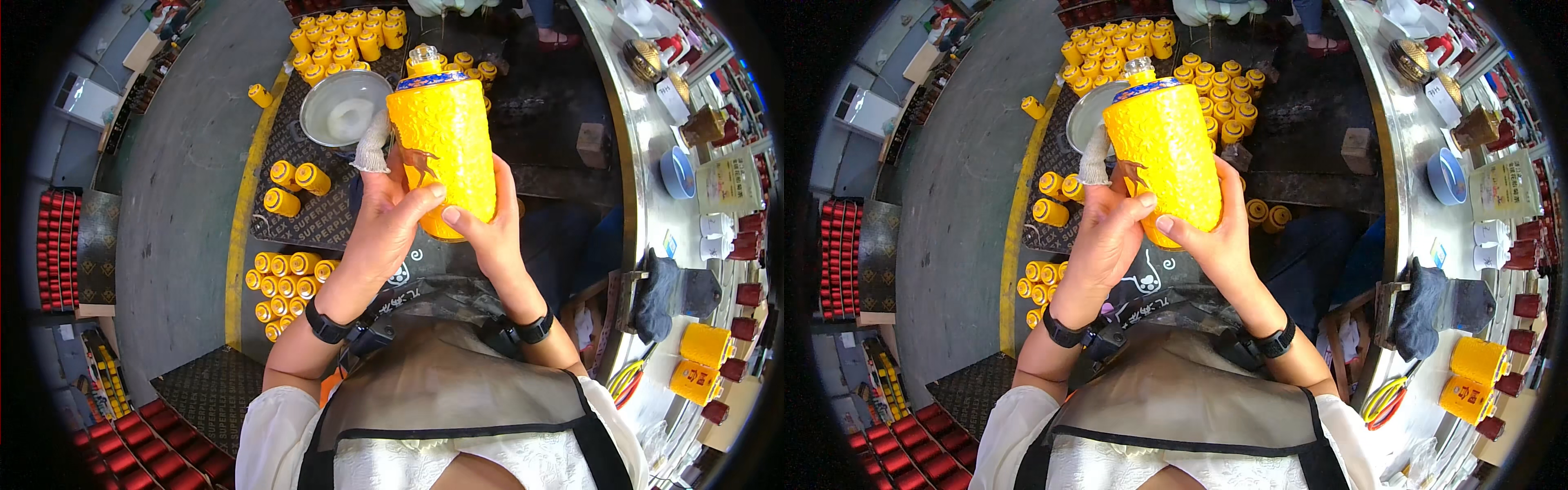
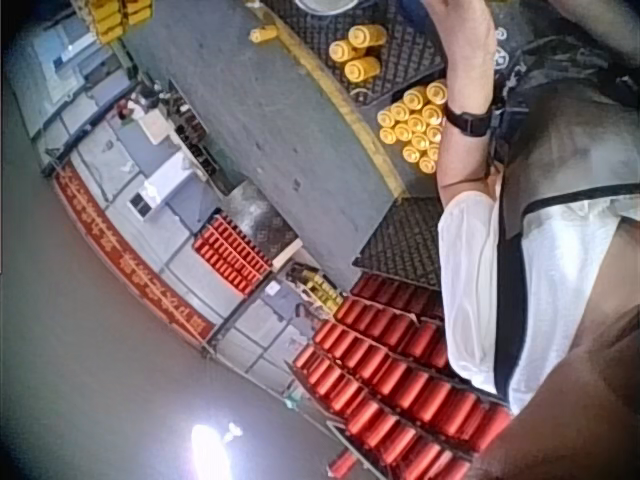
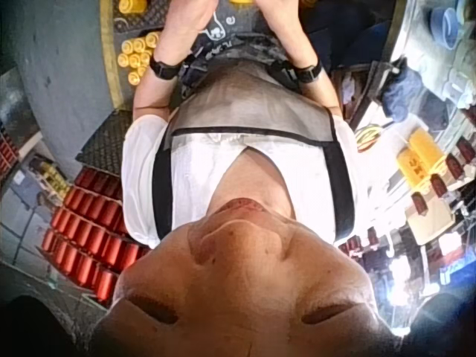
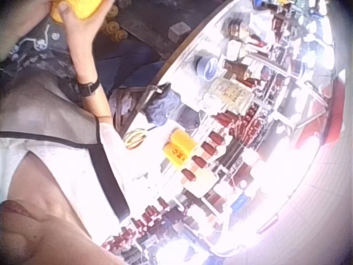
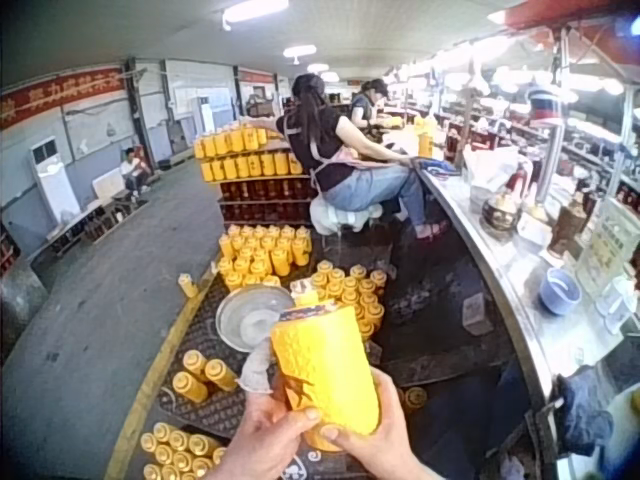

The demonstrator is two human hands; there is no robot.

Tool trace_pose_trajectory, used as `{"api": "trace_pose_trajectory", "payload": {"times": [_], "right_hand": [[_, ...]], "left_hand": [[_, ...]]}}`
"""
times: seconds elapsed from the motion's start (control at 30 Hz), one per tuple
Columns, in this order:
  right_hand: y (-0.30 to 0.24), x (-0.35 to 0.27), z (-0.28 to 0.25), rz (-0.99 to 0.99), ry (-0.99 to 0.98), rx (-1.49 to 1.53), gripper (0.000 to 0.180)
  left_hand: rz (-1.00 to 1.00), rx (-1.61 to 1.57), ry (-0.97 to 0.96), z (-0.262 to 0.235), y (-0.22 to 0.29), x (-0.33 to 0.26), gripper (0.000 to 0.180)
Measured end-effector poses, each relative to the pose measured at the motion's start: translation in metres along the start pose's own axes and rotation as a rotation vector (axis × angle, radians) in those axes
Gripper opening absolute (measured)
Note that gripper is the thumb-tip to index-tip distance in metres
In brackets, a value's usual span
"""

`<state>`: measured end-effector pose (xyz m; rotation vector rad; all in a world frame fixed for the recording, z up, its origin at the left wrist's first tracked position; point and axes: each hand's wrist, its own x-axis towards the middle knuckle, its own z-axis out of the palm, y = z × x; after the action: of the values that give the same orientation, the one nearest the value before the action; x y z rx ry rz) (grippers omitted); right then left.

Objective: Wiping and cleaning yellow liquor bottles with a cloth before packing.

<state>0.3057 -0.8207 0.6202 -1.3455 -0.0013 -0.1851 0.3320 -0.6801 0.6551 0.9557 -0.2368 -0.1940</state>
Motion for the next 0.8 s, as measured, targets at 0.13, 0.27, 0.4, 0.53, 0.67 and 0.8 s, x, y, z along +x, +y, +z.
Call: {"api": "trace_pose_trajectory", "payload": {"times": [0.13, 0.27, 0.4, 0.53, 0.67, 0.8], "right_hand": [[0.004, -0.001, -0.001, -0.009, 0.011, -0.031, 0.090], [0.007, 0.000, -0.003, 0.021, 0.014, 0.046, 0.089], [0.009, 0.001, -0.001, 0.025, 0.017, 0.058, 0.088], [0.018, 0.008, -0.004, -0.024, -0.001, -0.087, 0.088], [0.013, 0.015, -0.007, 0.051, 0.018, 0.130, 0.087], [0.008, 0.023, -0.029, 0.105, -0.091, 0.286, 0.088]], "left_hand": [[-0.039, -0.023, -0.020, -0.006, -0.003, 0.001, 0.093], [0.047, -0.022, -0.023, 0.001, -0.005, -0.001, 0.092], [0.009, -0.012, 0.026, 0.001, -0.005, 0.003, 0.095], [-0.013, -0.024, 0.005, -0.001, -0.001, 0.009, 0.094], [0.004, 0.064, -0.065, -0.005, 0.002, 0.017, 0.089], [0.019, 0.266, 0.096, -0.030, 0.033, 0.051, 0.057]]}}
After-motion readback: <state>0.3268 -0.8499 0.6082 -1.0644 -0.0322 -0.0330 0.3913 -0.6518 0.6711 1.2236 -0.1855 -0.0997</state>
